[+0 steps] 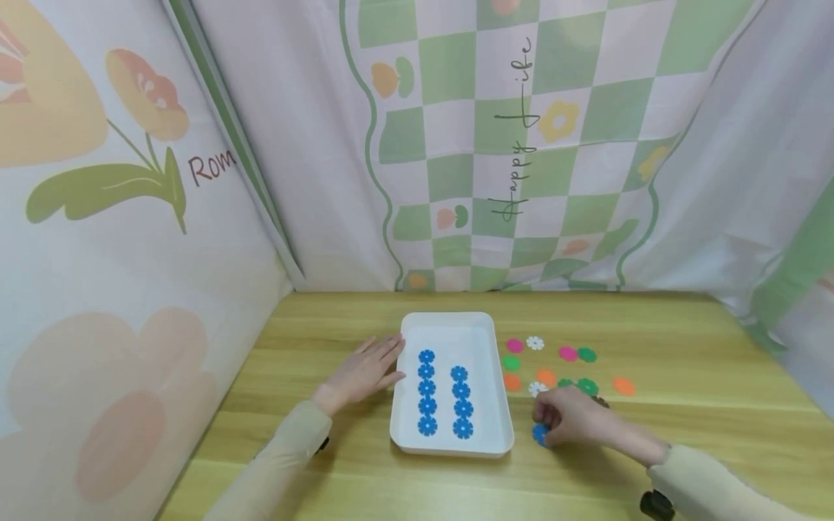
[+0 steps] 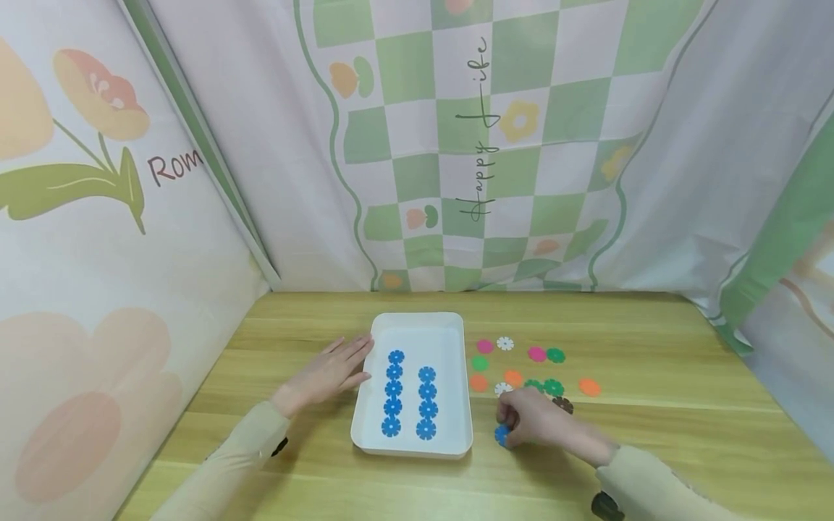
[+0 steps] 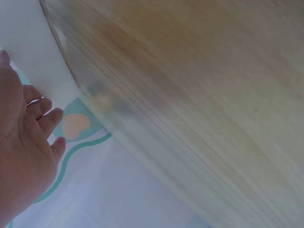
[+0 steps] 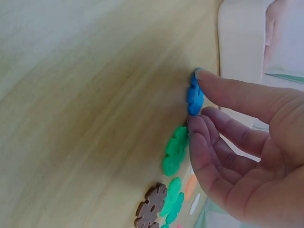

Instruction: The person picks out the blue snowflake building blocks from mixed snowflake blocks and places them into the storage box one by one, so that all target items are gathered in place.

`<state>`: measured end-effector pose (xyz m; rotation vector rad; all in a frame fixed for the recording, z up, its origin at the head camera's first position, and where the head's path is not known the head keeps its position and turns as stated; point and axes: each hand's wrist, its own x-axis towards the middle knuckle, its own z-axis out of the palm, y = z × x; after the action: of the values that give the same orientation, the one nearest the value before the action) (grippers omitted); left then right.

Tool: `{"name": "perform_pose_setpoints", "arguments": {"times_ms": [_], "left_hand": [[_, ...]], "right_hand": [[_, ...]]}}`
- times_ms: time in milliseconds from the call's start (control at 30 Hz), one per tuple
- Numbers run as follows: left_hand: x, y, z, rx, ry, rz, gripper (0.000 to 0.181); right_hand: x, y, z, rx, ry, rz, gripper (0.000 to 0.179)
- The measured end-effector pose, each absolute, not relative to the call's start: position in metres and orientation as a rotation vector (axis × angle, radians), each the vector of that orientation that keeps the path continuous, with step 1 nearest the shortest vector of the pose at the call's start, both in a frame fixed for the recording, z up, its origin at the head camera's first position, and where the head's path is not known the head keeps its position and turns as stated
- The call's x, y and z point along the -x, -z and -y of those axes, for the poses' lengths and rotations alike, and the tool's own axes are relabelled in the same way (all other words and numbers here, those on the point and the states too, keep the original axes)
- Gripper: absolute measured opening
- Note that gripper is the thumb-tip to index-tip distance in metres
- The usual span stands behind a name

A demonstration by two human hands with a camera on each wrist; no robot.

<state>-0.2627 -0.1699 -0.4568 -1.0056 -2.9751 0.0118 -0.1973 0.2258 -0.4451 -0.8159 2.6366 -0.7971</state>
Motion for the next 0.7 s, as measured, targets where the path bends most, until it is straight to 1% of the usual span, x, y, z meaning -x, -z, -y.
{"name": "perform_pose_setpoints", "arguments": {"times_ms": [233, 467, 700], "left_hand": [[0.2617, 0.4568, 0.1703, 1.006, -0.010, 2.966, 0.068], [0.2615, 0.4564, 0.1704, 1.004, -0.006, 2.974, 0.068], [0.2629, 0.4585, 0.1715, 1.004, 0.008, 2.985, 0.069]], "right_hand": [[0.1974, 0.4467, -0.2242, 0.824, 0.781, -2.640, 0.027], [0.1972, 0.4467, -0.2238, 0.824, 0.793, -2.643, 0.030], [0.2032, 0.4418, -0.2249, 0.819, 0.833, -2.626, 0.021]]}}
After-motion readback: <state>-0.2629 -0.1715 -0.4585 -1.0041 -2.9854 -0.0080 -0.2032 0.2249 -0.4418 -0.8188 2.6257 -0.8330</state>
